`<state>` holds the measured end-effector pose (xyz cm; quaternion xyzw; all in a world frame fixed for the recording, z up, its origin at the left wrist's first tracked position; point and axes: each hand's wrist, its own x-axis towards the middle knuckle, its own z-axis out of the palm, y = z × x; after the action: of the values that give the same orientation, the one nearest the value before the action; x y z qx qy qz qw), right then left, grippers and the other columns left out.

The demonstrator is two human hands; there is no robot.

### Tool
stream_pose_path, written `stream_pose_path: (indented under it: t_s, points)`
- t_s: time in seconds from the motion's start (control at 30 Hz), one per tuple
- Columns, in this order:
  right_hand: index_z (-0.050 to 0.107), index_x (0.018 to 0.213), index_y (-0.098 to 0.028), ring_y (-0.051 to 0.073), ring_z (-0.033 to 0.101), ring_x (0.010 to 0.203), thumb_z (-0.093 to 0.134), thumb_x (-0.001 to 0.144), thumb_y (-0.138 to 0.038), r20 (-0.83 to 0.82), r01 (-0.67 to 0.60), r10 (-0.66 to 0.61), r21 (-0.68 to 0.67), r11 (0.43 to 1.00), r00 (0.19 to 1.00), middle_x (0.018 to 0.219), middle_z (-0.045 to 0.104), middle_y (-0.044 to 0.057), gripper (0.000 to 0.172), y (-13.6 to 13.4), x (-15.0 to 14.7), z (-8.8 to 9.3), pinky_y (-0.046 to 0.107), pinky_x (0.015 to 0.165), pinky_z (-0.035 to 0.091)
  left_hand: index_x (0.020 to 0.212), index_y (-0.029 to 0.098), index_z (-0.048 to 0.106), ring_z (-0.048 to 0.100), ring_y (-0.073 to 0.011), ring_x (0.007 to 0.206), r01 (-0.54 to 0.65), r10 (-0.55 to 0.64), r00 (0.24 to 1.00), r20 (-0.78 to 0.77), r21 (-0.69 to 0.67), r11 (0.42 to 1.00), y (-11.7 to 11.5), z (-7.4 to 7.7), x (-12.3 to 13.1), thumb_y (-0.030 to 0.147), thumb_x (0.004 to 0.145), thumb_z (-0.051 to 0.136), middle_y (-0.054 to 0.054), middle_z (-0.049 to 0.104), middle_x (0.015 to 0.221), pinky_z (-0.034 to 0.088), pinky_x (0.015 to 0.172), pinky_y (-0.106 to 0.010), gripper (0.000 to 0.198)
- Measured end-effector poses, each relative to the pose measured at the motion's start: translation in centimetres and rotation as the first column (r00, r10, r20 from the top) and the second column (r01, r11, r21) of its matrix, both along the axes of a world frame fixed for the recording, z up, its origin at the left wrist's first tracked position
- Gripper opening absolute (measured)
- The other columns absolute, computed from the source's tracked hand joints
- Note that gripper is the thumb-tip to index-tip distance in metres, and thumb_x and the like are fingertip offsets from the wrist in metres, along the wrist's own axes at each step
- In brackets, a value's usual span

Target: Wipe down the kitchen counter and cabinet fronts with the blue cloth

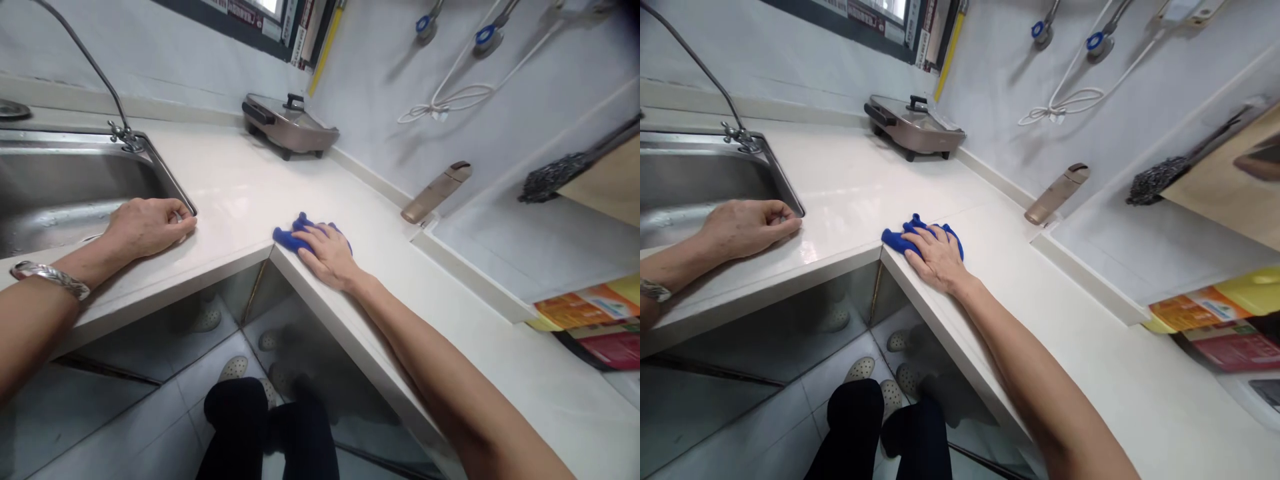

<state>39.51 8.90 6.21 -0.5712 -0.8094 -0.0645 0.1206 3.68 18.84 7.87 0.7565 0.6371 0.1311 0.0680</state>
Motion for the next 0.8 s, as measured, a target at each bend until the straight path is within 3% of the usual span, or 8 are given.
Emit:
stream_pose_path:
  t_s: [0.33, 0.5, 0.63, 0.8]
  points:
    - [0.058, 0.140, -0.033, 0.031, 0.042, 0.148, 0.045, 0.107, -0.042, -0.091, -0.077, 0.080, 0.026, 0.997, 0.993, 0.152, 0.059, 0.002, 0.036, -18.3, 7.1, -0.5, 0.058, 0.119, 0.035, 0.105, 0.024, 0.073, 0.054, -0.0201, 0.077, 0.004, -0.002, 0.999, 0.045, -0.024, 1.000, -0.9, 0.7, 0.0, 0.058, 0.091, 0.045, -0.003, 0.069, 0.088, 0.037, 0.073, -0.031, 0.047]
    - [0.063, 0.127, -0.031, 0.031, 0.050, 0.142, 0.049, 0.104, -0.035, -0.185, -0.002, 0.011, 0.052, 0.999, 0.983, 0.142, 0.064, 0.004, 0.027, -25.7, 10.7, -1.1, 0.054, 0.111, 0.044, 0.107, 0.025, 0.071, 0.057, -0.0246, 0.083, -0.029, 0.029, 1.000, 0.007, -0.004, 1.000, -1.5, 0.8, 0.4, 0.059, 0.089, 0.041, -0.005, 0.069, 0.096, 0.042, 0.080, -0.036, 0.049]
    - [0.064, 0.116, -0.028, 0.032, 0.057, 0.132, 0.050, 0.101, -0.033, -0.165, 0.083, -0.061, 0.126, 0.989, 0.984, 0.133, 0.067, 0.006, 0.022, -28.6, 12.9, -1.9, 0.050, 0.103, 0.048, 0.108, 0.026, 0.069, 0.058, -0.0279, 0.085, -0.059, 0.059, 0.998, -0.031, 0.002, 0.998, -1.7, 0.9, 0.8, 0.061, 0.088, 0.038, -0.006, 0.069, 0.096, 0.046, 0.084, -0.040, 0.051]
    - [0.063, 0.118, -0.027, 0.033, 0.061, 0.123, 0.048, 0.102, -0.037, -0.072, 0.252, -0.243, 0.190, 0.949, 0.967, 0.127, 0.069, 0.008, 0.024, -27.9, 14.1, -2.5, 0.053, 0.098, 0.048, 0.111, 0.026, 0.069, 0.060, -0.0322, 0.088, -0.087, 0.086, 0.992, -0.094, -0.006, 0.996, -1.4, 1.0, 1.2, 0.066, 0.087, 0.033, -0.009, 0.067, 0.093, 0.050, 0.089, -0.047, 0.059]
